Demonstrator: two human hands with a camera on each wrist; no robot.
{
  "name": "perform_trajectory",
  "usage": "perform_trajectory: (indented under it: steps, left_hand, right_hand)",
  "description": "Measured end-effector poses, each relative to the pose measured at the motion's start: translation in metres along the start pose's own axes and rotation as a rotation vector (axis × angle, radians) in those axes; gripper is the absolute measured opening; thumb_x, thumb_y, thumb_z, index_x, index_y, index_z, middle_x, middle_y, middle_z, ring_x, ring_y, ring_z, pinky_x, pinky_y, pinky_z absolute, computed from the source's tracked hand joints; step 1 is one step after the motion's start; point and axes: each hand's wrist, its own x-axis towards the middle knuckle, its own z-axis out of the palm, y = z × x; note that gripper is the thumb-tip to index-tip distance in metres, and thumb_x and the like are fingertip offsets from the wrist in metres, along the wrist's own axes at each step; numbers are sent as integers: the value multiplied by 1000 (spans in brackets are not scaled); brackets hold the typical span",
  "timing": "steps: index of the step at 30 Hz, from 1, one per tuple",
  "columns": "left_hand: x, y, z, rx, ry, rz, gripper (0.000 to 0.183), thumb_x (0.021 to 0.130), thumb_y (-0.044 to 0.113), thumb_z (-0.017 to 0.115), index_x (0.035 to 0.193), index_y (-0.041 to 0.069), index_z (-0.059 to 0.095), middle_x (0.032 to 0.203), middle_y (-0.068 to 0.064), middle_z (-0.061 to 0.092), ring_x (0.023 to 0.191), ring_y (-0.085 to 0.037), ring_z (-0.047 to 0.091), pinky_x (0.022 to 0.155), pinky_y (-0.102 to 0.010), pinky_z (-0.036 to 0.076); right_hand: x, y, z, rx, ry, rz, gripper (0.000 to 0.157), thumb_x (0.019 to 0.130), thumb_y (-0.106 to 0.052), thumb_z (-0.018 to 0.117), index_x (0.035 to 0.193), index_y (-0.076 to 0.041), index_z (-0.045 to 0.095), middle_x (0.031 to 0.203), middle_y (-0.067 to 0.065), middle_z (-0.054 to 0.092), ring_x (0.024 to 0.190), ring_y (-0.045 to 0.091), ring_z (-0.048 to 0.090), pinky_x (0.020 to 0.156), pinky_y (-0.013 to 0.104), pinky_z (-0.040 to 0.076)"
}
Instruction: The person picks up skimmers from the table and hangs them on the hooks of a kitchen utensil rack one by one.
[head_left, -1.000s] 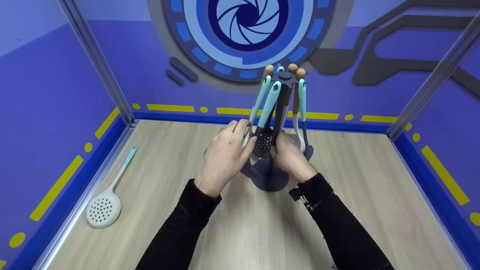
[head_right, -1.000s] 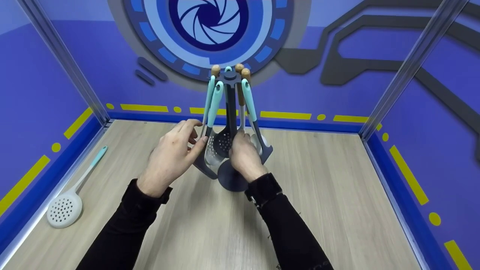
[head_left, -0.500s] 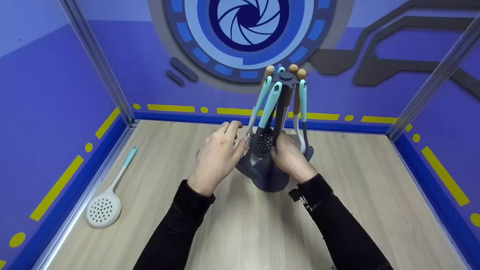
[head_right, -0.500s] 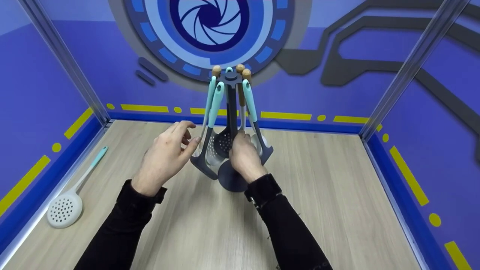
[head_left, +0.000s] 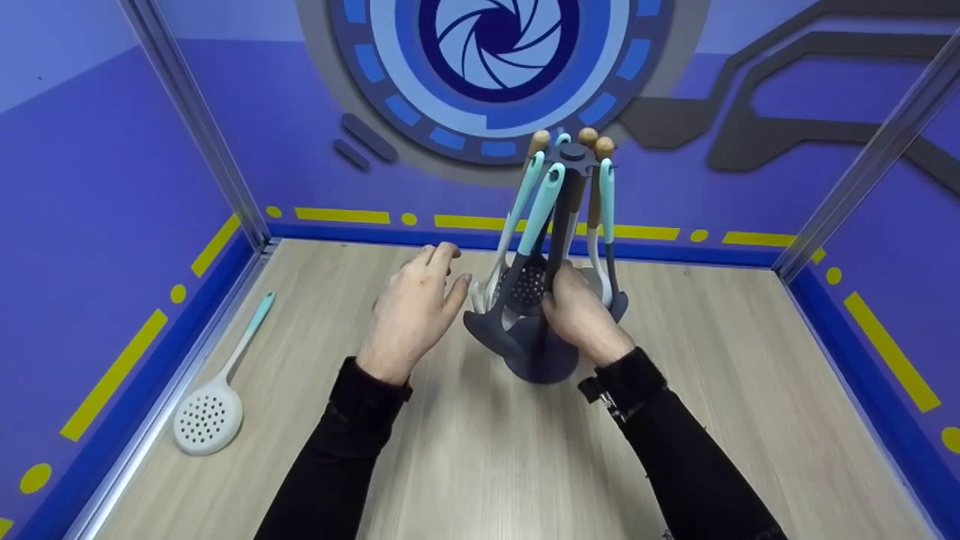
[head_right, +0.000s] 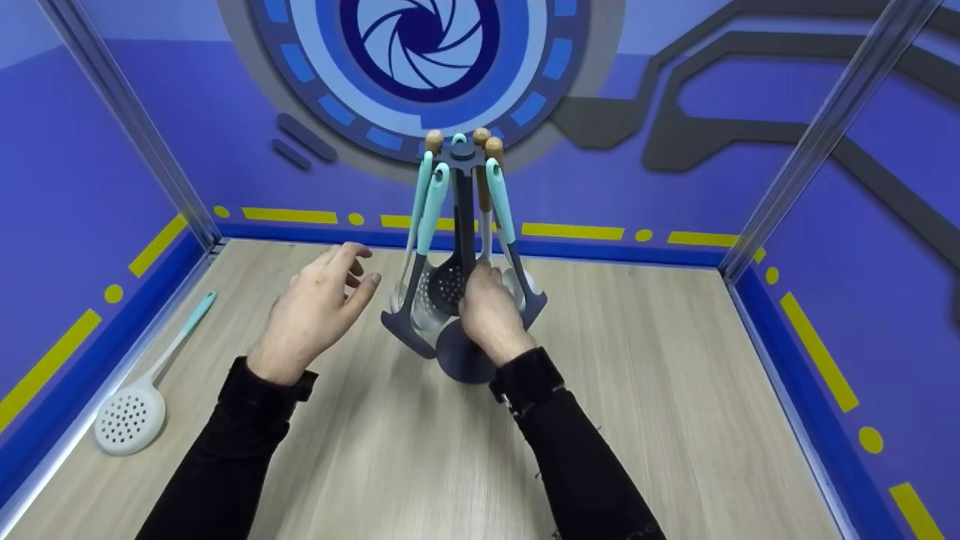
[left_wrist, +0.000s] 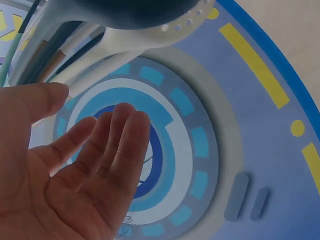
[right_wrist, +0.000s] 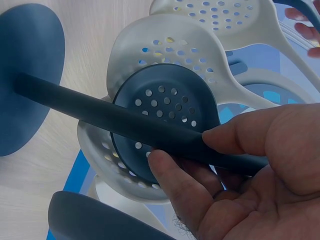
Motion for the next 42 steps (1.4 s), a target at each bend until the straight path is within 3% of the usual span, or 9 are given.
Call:
perform_trajectory:
  steps: [16, 30, 42]
  left_hand:
    - [-3, -43, 4, 16, -14, -96, 32, 97, 35, 62, 122, 16, 60, 115, -6, 67, 101, -29, 66, 78, -46, 56]
    - [-7, -83, 8, 83, -65, -199, 40, 98, 37, 60, 130, 14, 57, 126, -11, 64, 112, -36, 62, 85, -50, 56]
    - [-10, -115, 9, 81, -109, -282, 47, 98, 37, 59, 135, 8, 55, 132, -16, 59, 115, -41, 58, 84, -59, 54]
  right_hand:
    - [0, 0, 0, -2, -12, 15, 34, 94, -2, 49, 127, 5, 47, 114, 22, 60, 108, 32, 61, 93, 48, 53]
    - [1, 1, 0, 13, -5, -11, 36, 93, -1, 50, 128, 6, 47, 115, 22, 61, 112, 34, 61, 98, 49, 51]
    - [1, 2, -1, 9, -10, -1, 34, 93, -2, 50, 127, 3, 48, 115, 20, 60, 113, 32, 60, 99, 49, 50]
